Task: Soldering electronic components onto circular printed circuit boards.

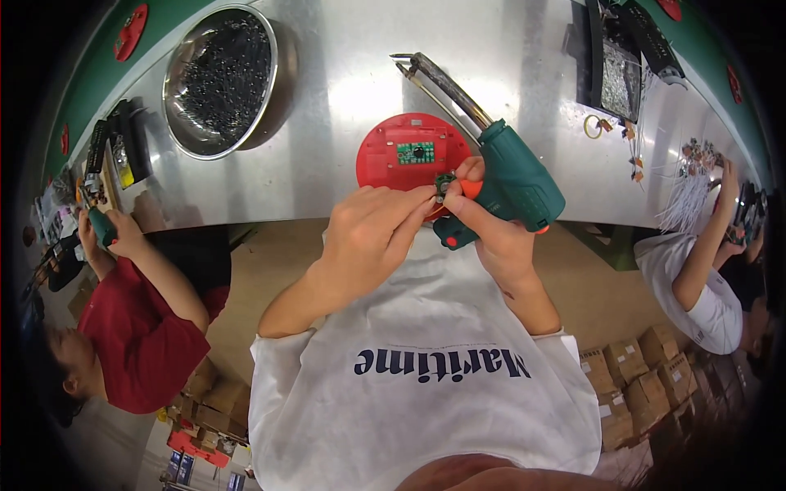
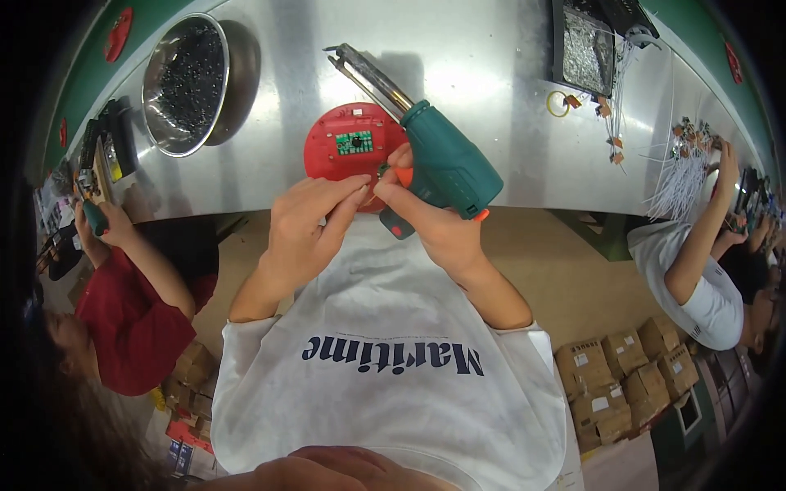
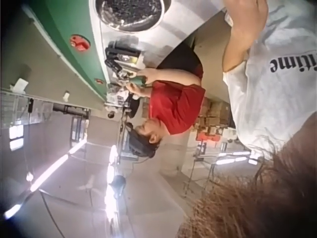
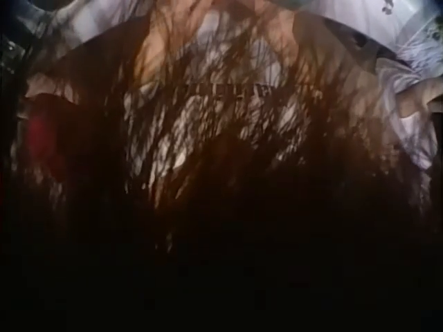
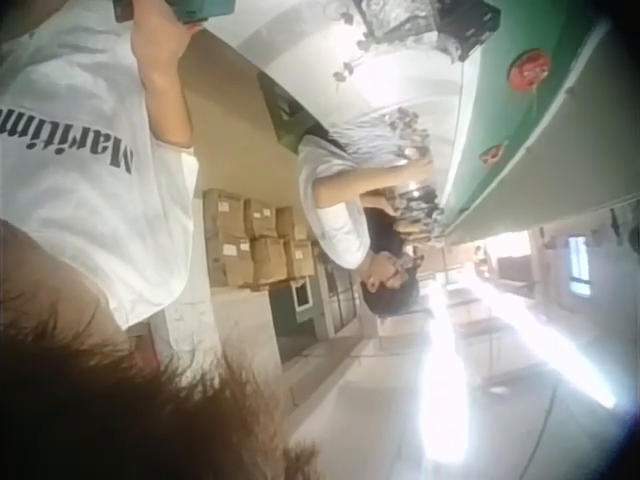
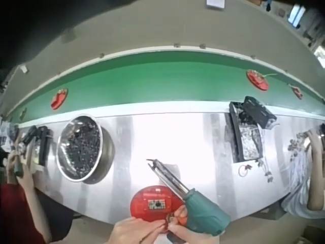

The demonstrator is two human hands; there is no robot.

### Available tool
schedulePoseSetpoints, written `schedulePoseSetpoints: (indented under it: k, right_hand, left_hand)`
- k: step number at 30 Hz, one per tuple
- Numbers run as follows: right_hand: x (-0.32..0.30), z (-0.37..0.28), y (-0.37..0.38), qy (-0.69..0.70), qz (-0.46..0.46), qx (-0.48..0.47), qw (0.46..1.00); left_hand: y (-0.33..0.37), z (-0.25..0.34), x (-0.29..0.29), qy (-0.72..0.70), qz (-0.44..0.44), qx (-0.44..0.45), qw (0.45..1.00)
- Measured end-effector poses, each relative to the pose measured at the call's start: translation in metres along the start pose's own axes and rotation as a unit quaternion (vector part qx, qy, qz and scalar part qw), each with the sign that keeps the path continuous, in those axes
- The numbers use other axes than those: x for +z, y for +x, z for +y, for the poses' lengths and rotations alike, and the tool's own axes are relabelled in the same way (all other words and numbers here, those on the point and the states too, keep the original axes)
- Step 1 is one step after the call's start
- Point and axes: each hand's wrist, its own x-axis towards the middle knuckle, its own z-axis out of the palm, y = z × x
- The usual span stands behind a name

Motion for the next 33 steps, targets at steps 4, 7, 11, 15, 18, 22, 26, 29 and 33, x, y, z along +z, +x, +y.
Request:
schedulePoseSetpoints:
  k: [4, 7, 11, 15, 18, 22, 26, 29, 33]
  right_hand:
    - [-0.002, -0.002, -0.001, -0.011, 0.002, 0.002, 1.000]
    - [0.004, -0.010, -0.004, 0.034, 0.003, 0.039, 0.999]
    - [0.001, -0.006, -0.004, -0.006, 0.012, 0.025, 1.000]
    - [0.001, -0.007, -0.002, -0.030, 0.014, 0.016, 0.999]
    - [0.002, -0.009, -0.001, -0.018, 0.013, 0.021, 1.000]
    - [0.002, -0.012, 0.003, -0.007, 0.008, 0.036, 0.999]
    - [0.001, -0.014, 0.004, 0.028, 0.002, 0.060, 0.998]
    - [-0.001, -0.011, 0.006, 0.089, 0.000, 0.086, 0.992]
    - [0.002, -0.009, 0.006, 0.060, 0.009, 0.101, 0.993]
  left_hand:
    - [-0.005, 0.000, 0.006, -0.036, 0.001, 0.007, 0.999]
    - [-0.007, -0.004, 0.009, -0.032, -0.020, 0.014, 0.999]
    - [-0.009, -0.004, 0.012, -0.040, -0.024, 0.023, 0.999]
    - [-0.004, 0.001, 0.013, -0.051, -0.026, 0.003, 0.998]
    - [-0.006, 0.001, 0.018, -0.052, 0.002, -0.011, 0.999]
    - [-0.007, -0.002, 0.021, -0.063, 0.018, -0.013, 0.998]
    - [-0.005, 0.000, 0.020, -0.150, 0.012, -0.063, 0.987]
    - [-0.004, 0.001, 0.018, -0.143, 0.006, -0.063, 0.988]
    - [-0.005, 0.004, 0.019, -0.120, 0.021, -0.087, 0.989]
